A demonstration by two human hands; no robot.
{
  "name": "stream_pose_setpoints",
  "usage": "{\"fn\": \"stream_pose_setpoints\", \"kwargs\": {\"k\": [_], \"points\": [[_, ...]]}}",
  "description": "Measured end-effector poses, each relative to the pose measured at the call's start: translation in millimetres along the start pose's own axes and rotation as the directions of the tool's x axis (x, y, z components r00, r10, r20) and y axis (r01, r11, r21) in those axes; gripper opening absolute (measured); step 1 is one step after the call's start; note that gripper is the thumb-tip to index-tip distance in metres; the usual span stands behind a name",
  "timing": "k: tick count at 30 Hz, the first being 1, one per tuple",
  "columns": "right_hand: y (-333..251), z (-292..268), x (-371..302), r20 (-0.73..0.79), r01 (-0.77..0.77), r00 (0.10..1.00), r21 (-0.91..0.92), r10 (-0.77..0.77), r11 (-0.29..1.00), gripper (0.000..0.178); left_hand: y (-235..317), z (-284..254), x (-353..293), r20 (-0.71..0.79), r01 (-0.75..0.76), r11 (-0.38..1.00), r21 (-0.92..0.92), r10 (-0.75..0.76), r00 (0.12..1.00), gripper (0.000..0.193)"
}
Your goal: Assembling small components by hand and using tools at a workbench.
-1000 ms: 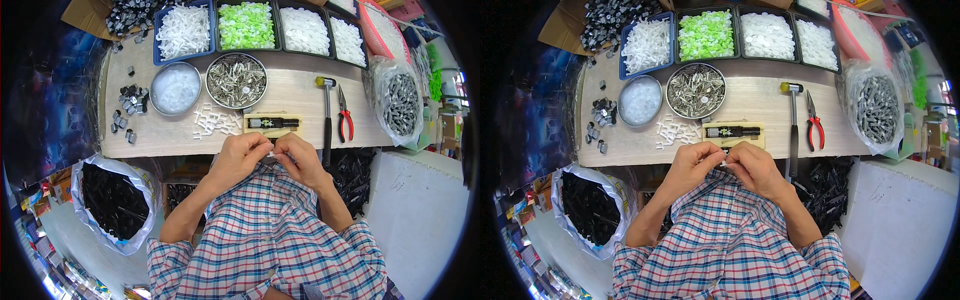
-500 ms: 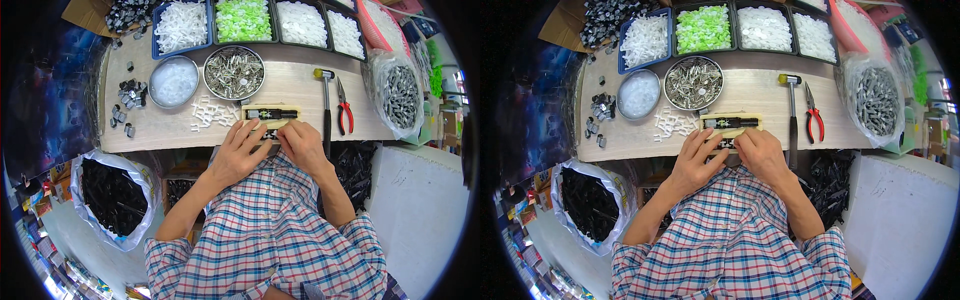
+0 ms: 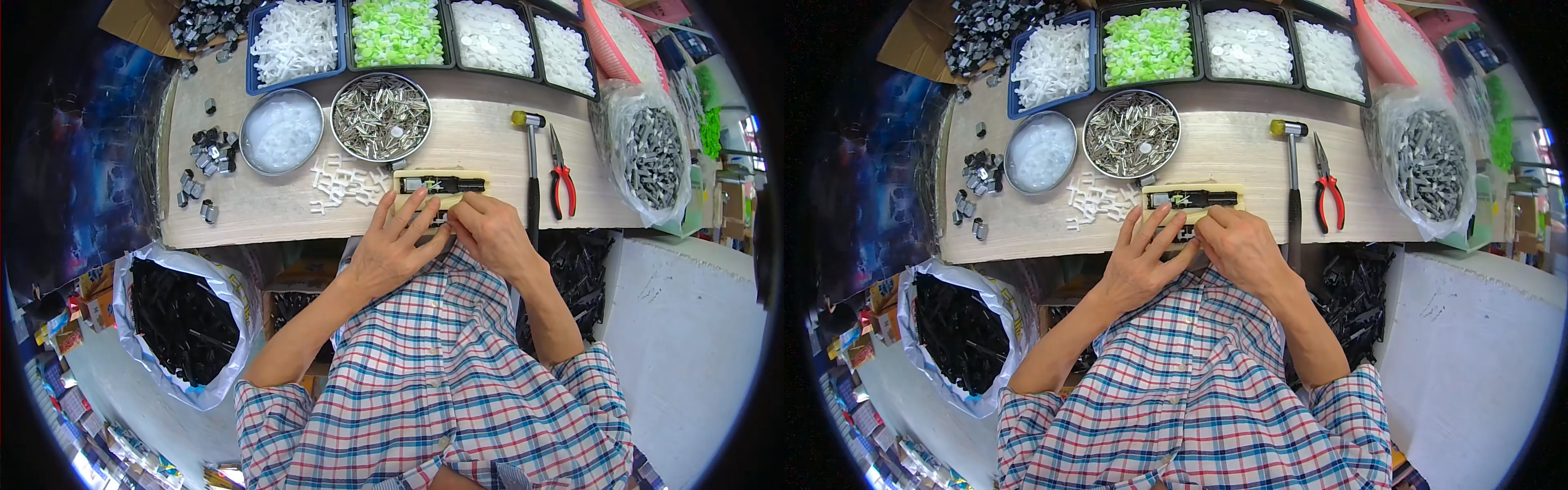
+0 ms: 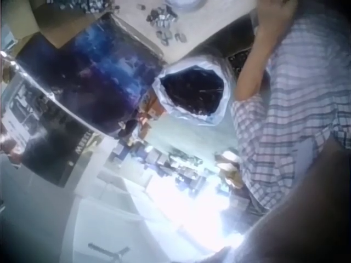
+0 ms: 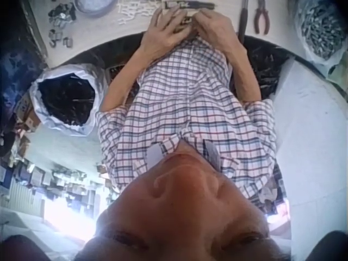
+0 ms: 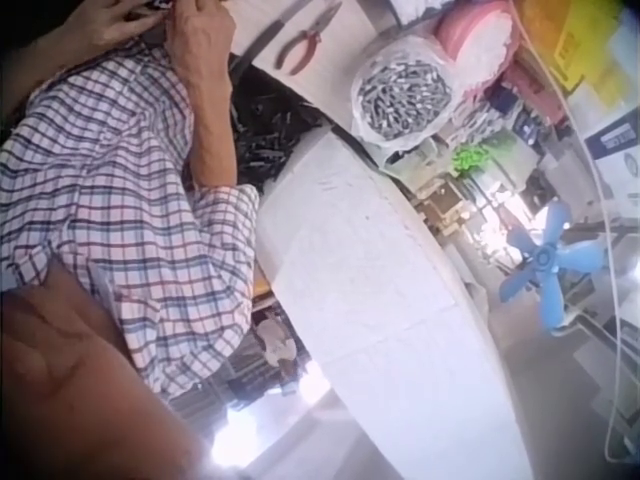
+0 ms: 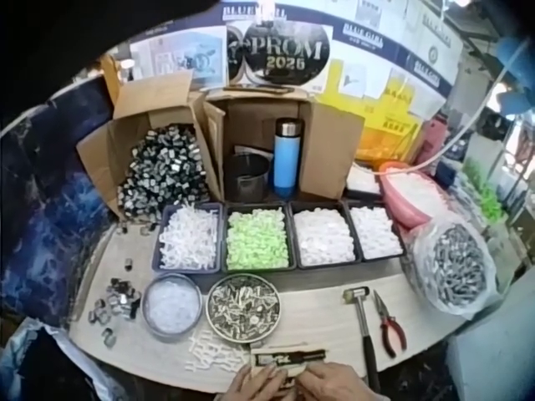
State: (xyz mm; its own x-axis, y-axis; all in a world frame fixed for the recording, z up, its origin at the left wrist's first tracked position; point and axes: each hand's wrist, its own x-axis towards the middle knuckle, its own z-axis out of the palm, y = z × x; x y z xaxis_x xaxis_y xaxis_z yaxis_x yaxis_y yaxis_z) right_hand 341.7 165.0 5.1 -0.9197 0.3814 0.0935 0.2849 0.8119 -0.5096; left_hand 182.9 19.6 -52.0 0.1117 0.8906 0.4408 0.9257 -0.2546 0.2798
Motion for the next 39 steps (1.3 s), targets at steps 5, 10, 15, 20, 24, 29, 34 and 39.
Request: {"fn": "stream_pose_setpoints", "kwargs": {"k": [5,10,15,20,24,29,34,39], "points": [[0,-6,1,0.026,-0.067,0.998,0.118,0.065,0.991,0.011,7,7,-6,-0.009,0.000,0.989,0.151,0.001,1.000,0.028],[1,-4,14,-0.128,-0.112,0.982,0.188,0.138,0.976,0.011,12,17,-14,0.012,0.008,0.968,0.252,-0.012,1.000,0.033],[13,5,34,-0.144,-0.055,0.987,0.130,0.074,0.990,0.011,6,17,-16,0.041,-0.011,0.977,0.211,0.002,0.999,0.038],[24,1,45,-0.023,0.008,1.000,0.028,-0.007,1.000,0.013,-3,13,-16,-0.039,-0.126,0.987,0.098,0.131,0.991,0.036],[27,-3,49,0.039,0.115,0.993,-0.087,-0.112,0.990,0.015,-2,3,11,-0.218,0.114,0.993,-0.043,-0.120,0.969,0.028],[37,-3,51,0.090,0.246,0.968,-0.130,-0.236,0.961,0.018,-7,4,22,-0.135,0.143,0.988,-0.050,-0.149,0.980,0.026],[39,-5,51,0.148,0.264,0.959,-0.160,-0.242,0.951,0.018,-7,0,24,-0.151,0.180,0.976,-0.123,-0.198,0.969,0.026],[37,-6,53,0.091,0.219,0.974,-0.122,-0.209,0.968,0.019,-12,-5,40,-0.270,0.281,0.923,-0.262,-0.349,0.897,0.023]]}}
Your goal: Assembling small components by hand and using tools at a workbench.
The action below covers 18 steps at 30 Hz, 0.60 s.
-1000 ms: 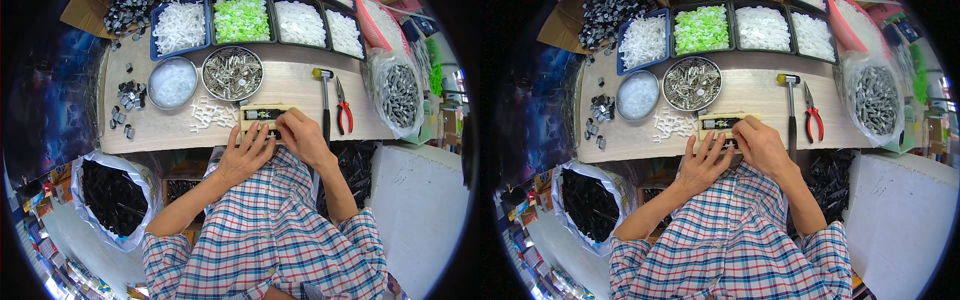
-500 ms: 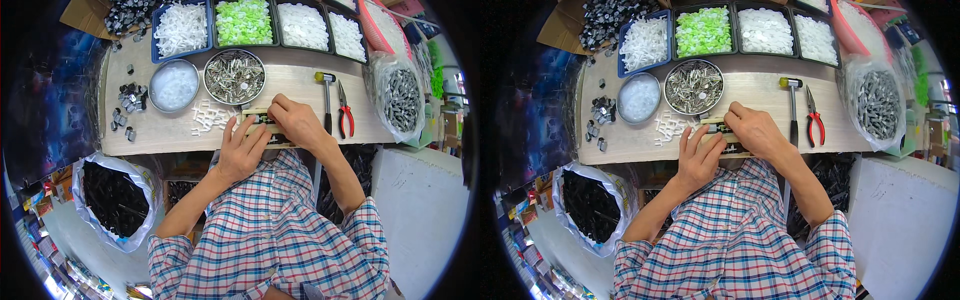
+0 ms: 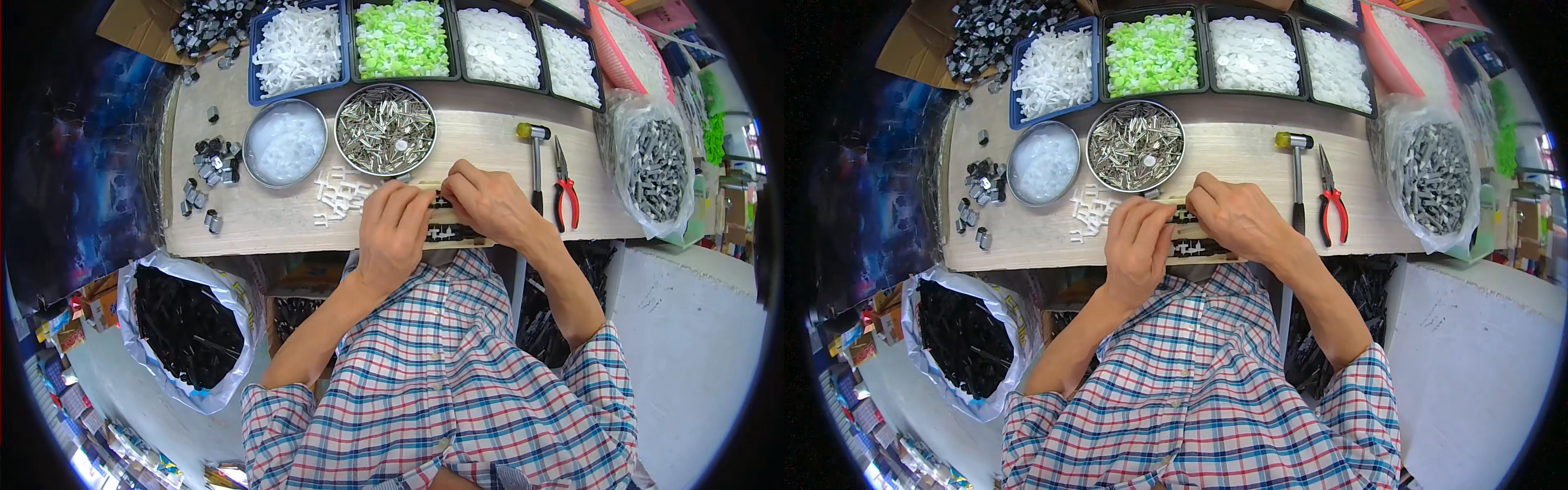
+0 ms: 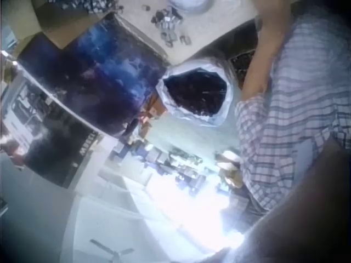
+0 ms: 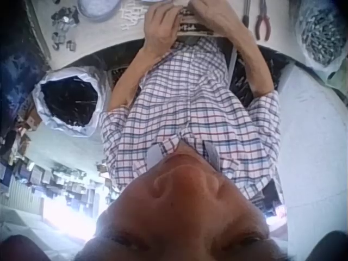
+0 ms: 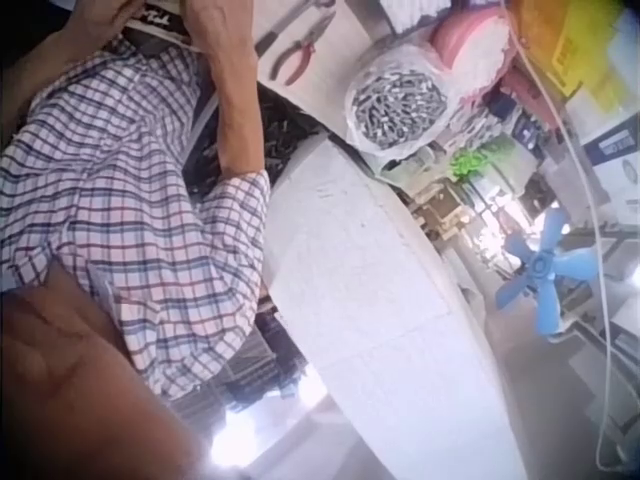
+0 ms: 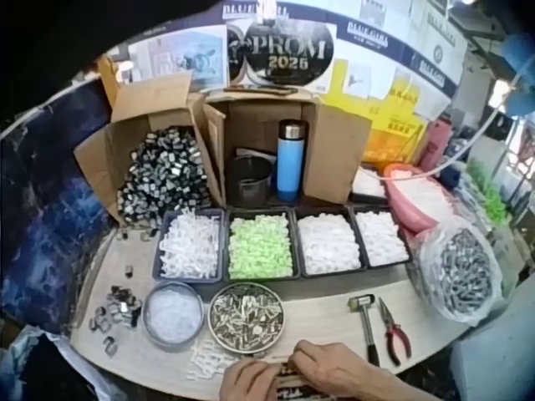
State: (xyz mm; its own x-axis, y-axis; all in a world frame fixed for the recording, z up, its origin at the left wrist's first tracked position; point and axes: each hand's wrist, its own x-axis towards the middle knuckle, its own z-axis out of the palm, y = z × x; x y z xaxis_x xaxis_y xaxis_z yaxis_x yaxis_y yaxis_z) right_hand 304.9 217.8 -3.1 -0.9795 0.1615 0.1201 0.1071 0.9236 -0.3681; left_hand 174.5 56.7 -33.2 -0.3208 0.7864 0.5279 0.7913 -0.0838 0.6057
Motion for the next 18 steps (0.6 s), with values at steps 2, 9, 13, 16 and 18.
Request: {"fn": "stream_pose_setpoints", "kwargs": {"k": [2,9,13,16,18], "points": [[-5,-6,4,-0.021,-0.019,1.000,0.019,0.019,1.000,0.019,0,-4,14,-0.023,-0.040,0.995,0.087,0.042,0.999,0.021],[-6,2,35,-0.162,-0.014,0.986,0.198,0.047,0.980,0.014,-11,-22,29,-0.001,-0.068,0.987,0.142,0.069,0.998,0.012],[3,21,64,-0.264,-0.142,0.949,0.124,0.170,0.982,0.010,-19,-23,22,-0.118,0.183,0.982,0.049,-0.176,0.977,0.008],[-1,24,72,-0.242,-0.182,0.950,0.085,0.198,0.979,0.011,-21,-24,16,-0.128,0.282,0.959,-0.011,-0.281,0.951,0.003],[0,26,73,-0.234,-0.181,0.952,0.082,0.195,0.980,0.011,-24,-23,13,-0.104,0.340,0.935,-0.104,-0.350,0.931,0.004]]}}
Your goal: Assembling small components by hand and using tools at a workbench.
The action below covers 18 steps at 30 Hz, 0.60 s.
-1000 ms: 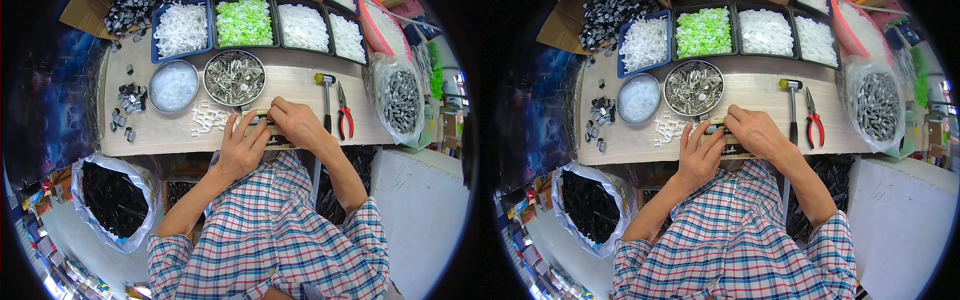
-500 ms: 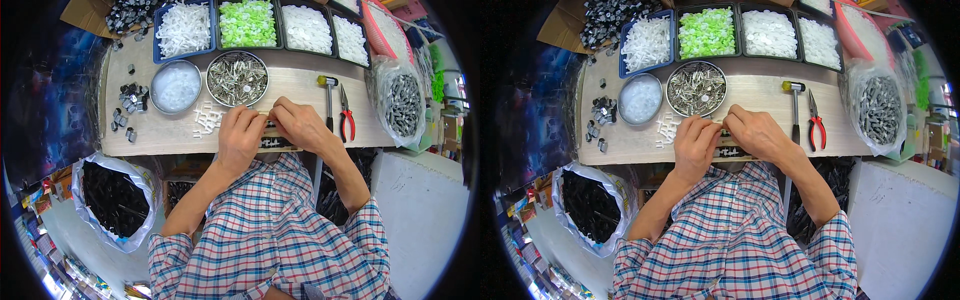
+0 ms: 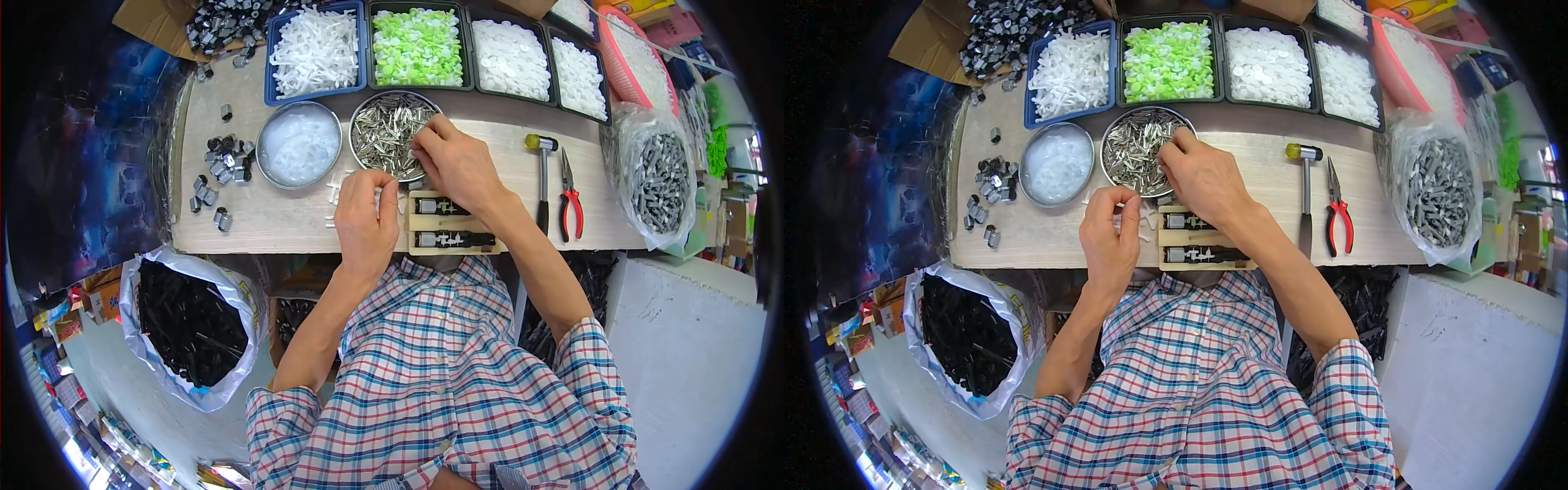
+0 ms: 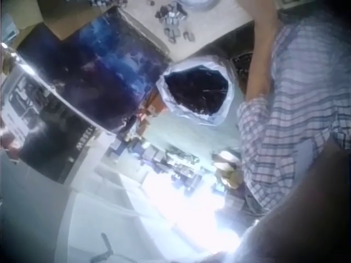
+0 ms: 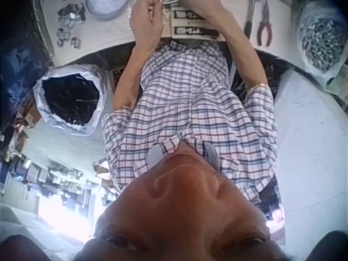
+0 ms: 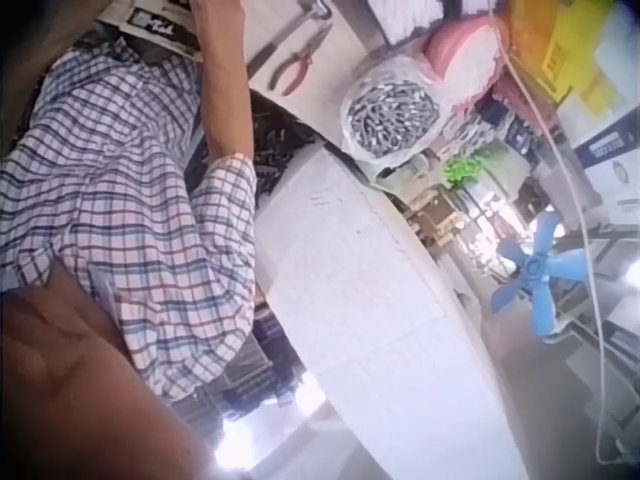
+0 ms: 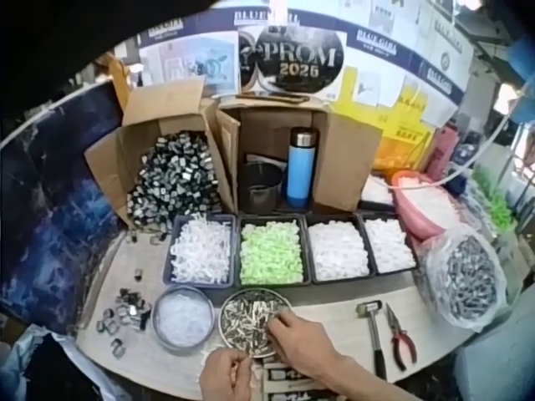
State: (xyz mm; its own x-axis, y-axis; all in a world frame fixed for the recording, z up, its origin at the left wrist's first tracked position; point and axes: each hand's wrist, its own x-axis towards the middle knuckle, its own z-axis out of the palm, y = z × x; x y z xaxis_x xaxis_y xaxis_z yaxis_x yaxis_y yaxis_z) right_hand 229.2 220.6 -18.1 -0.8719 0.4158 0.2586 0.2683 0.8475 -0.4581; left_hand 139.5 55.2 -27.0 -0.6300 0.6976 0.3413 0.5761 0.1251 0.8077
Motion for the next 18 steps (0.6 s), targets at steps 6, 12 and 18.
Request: {"fn": "stream_pose_setpoints", "kwargs": {"k": [6,12,18], "points": [[-2,2,0,-0.037,-0.006,0.999,0.023,0.007,1.000,0.010,1,7,5,-0.004,0.255,0.909,-0.329,-0.271,0.962,0.005],[-7,0,-13,-0.100,-0.118,0.985,0.205,0.141,0.972,0.008,0,10,13,0.086,0.380,0.789,-0.483,-0.389,0.917,0.006],[-8,2,-12,-0.114,-0.122,0.983,0.199,0.146,0.972,0.009,3,12,12,0.093,0.389,0.784,-0.483,-0.396,0.914,0.004]]}}
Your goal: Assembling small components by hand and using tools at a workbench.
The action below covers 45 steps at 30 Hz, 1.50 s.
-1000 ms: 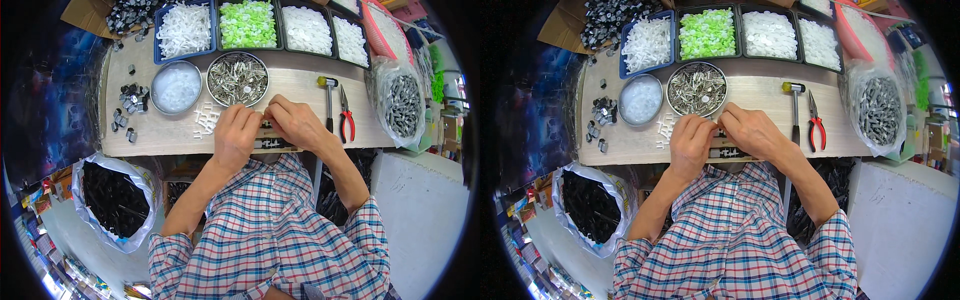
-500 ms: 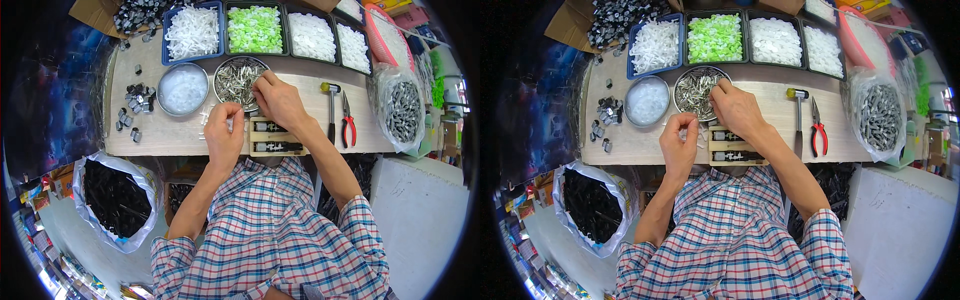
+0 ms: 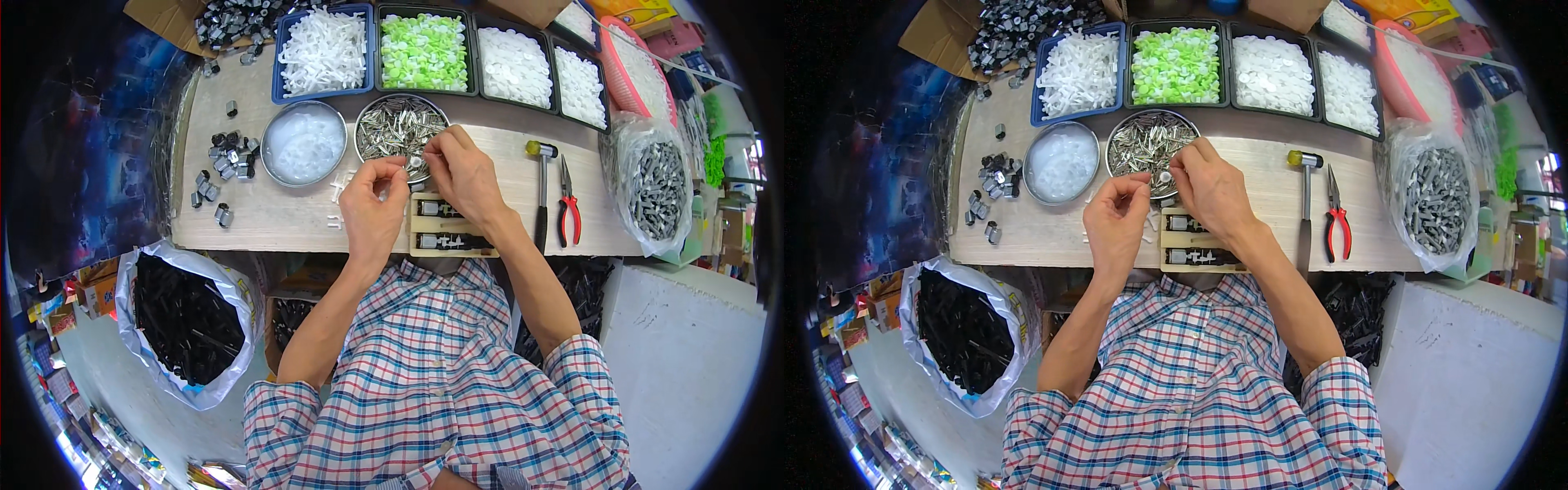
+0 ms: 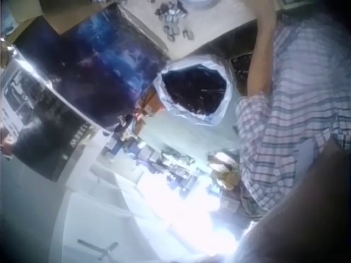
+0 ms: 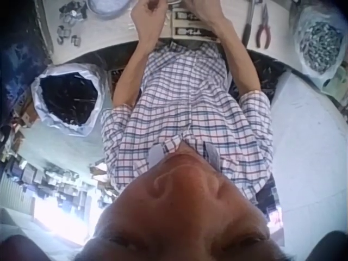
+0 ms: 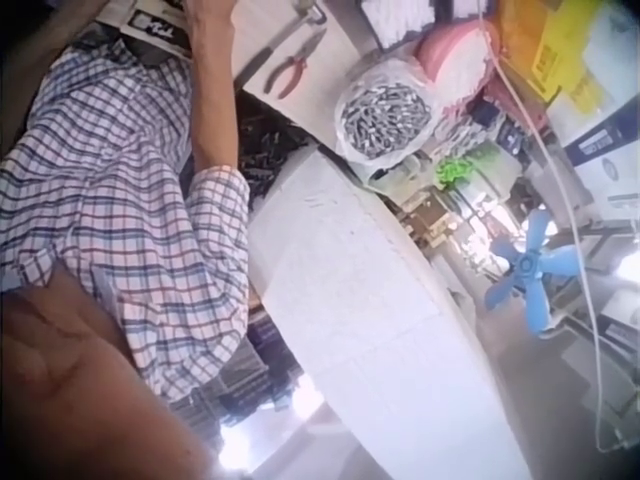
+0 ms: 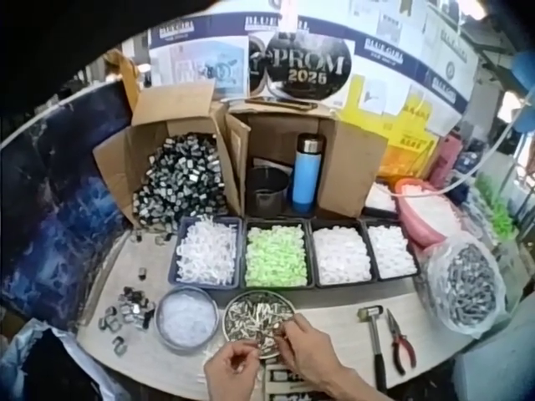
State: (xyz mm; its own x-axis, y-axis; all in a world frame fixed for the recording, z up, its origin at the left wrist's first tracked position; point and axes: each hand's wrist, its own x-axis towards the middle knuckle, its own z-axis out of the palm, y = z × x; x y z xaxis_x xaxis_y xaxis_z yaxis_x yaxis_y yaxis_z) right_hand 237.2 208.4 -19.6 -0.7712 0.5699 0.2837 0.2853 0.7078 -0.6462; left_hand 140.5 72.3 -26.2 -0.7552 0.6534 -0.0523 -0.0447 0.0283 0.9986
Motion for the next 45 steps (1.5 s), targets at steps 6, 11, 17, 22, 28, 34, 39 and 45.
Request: {"fn": "stream_pose_setpoints", "kwargs": {"k": [6,11,17,22,28,34,39,45], "points": [[-7,2,4,0.032,0.107,0.994,-0.103,-0.104,0.989,0.011,2,-5,-1,-0.046,-0.009,1.000,-0.003,0.009,0.999,0.006],[-5,1,-10,-0.033,-0.043,0.998,0.077,0.046,0.996,0.012,8,-5,-5,0.007,0.015,0.999,-0.048,-0.015,1.000,0.006],[-31,-14,-38,0.367,-0.485,0.786,0.865,0.498,0.130,0.014,29,7,-16,0.183,0.062,0.984,-0.164,-0.031,0.983,0.004],[-41,-15,-50,0.357,-0.424,0.763,0.906,0.539,0.000,0.013,31,9,-24,0.222,-0.001,0.998,-0.069,0.016,0.975,0.005],[-46,-15,-61,0.037,-0.337,0.865,0.780,0.500,0.527,0.012,30,14,-31,0.222,-0.083,0.996,0.011,0.079,0.972,0.003],[-37,-35,-62,0.238,-0.477,0.868,0.644,0.436,0.598,0.013,24,17,-39,0.190,-0.155,0.986,0.057,0.141,0.972,0.002],[-33,-38,-72,0.258,-0.509,0.850,0.630,0.460,0.587,0.009,26,18,-48,0.227,0.206,0.960,-0.189,-0.162,0.960,0.003],[-27,-25,-87,-0.152,-0.048,0.976,0.558,0.159,0.828,0.012,15,23,-58,0.343,0.420,0.728,-0.542,-0.265,0.901,0.006]]}}
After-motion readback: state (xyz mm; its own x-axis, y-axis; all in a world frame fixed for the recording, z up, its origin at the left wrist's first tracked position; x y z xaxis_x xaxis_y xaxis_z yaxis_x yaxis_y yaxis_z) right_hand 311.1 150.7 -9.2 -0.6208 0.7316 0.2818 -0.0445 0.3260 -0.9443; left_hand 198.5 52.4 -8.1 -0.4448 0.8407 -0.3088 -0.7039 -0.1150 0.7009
